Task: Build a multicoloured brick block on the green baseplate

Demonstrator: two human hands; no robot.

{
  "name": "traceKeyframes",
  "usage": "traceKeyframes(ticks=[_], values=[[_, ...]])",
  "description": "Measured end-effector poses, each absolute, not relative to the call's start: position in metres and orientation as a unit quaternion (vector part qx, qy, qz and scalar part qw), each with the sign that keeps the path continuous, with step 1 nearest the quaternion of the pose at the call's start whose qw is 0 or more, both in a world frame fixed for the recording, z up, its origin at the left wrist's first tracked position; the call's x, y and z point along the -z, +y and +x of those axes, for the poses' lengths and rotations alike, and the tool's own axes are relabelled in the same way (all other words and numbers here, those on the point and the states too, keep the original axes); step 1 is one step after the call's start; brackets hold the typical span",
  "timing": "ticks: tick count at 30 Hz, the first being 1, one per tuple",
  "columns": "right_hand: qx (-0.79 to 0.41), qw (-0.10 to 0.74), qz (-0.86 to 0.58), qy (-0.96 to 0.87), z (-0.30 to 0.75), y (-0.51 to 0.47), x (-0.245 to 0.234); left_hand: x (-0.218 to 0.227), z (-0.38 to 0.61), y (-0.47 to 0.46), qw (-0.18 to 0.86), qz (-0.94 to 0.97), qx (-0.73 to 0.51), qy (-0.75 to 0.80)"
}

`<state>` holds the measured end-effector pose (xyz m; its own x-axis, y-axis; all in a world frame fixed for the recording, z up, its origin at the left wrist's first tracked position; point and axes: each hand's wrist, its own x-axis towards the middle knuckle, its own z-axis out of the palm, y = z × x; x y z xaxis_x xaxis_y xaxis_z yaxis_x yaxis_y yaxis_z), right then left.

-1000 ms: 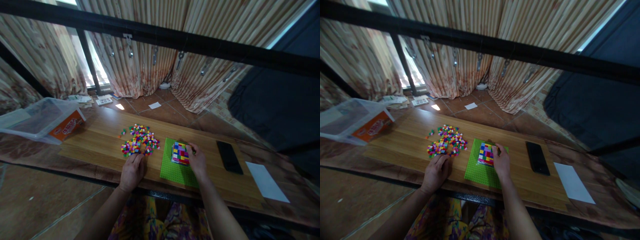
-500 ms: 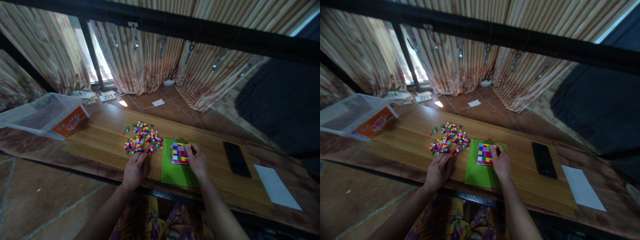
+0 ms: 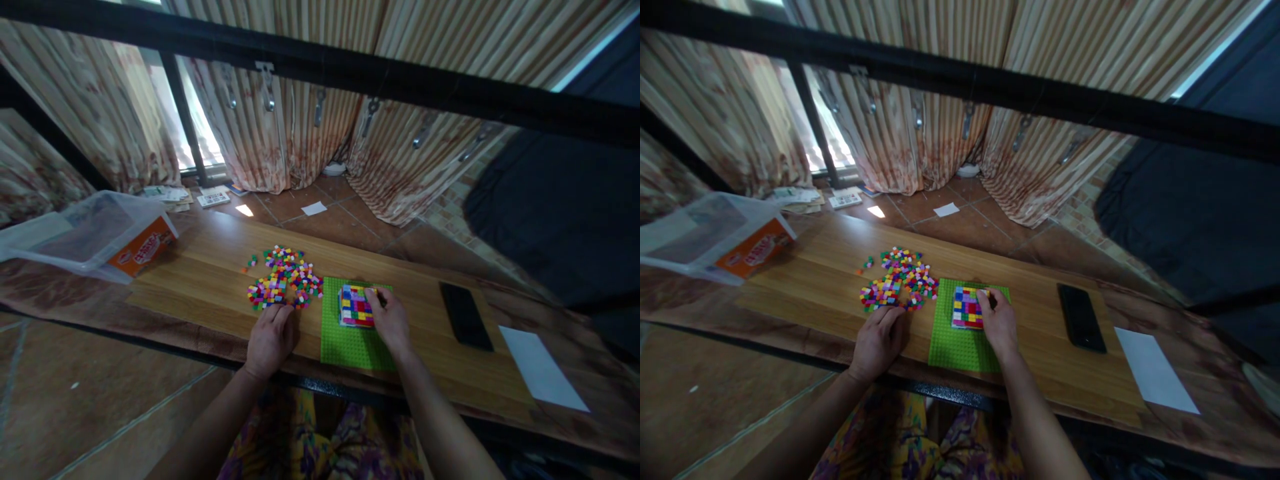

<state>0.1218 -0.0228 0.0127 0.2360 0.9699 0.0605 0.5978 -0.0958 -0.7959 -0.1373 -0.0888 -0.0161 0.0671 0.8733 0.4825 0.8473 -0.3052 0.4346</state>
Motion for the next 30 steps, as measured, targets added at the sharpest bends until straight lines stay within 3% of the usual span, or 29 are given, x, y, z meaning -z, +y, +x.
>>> traceKeyframes(ticks=[5,11,14,21,25,30], values=[[-0.187,0.412,-0.663,-0.596,0.129,-0.039,-0.016,0.016,-0.138,-0.089,0.022,0.733,-0.344,0.586],[-0.097,0.257,-0.559,-0.783,0.129,-0.051,-0.017,0.021,-0.138,-0.089,0.023,0.730,-0.359,0.581],[-0.075,0.225,-0.560,-0.794,0.134,-0.047,-0.010,0.020,-0.137,-0.089,0.034,0.727,-0.361,0.583],[-0.030,0.209,-0.581,-0.786,0.163,-0.034,-0.003,0.005,-0.144,-0.098,0.117,0.675,-0.442,0.579],[0.015,0.199,-0.576,-0.793,0.172,-0.033,-0.012,-0.003,-0.166,-0.109,0.114,0.621,-0.465,0.621],[0.003,0.257,-0.531,-0.808,0.126,-0.040,-0.034,-0.005,-0.193,-0.110,0.096,0.575,-0.439,0.683]])
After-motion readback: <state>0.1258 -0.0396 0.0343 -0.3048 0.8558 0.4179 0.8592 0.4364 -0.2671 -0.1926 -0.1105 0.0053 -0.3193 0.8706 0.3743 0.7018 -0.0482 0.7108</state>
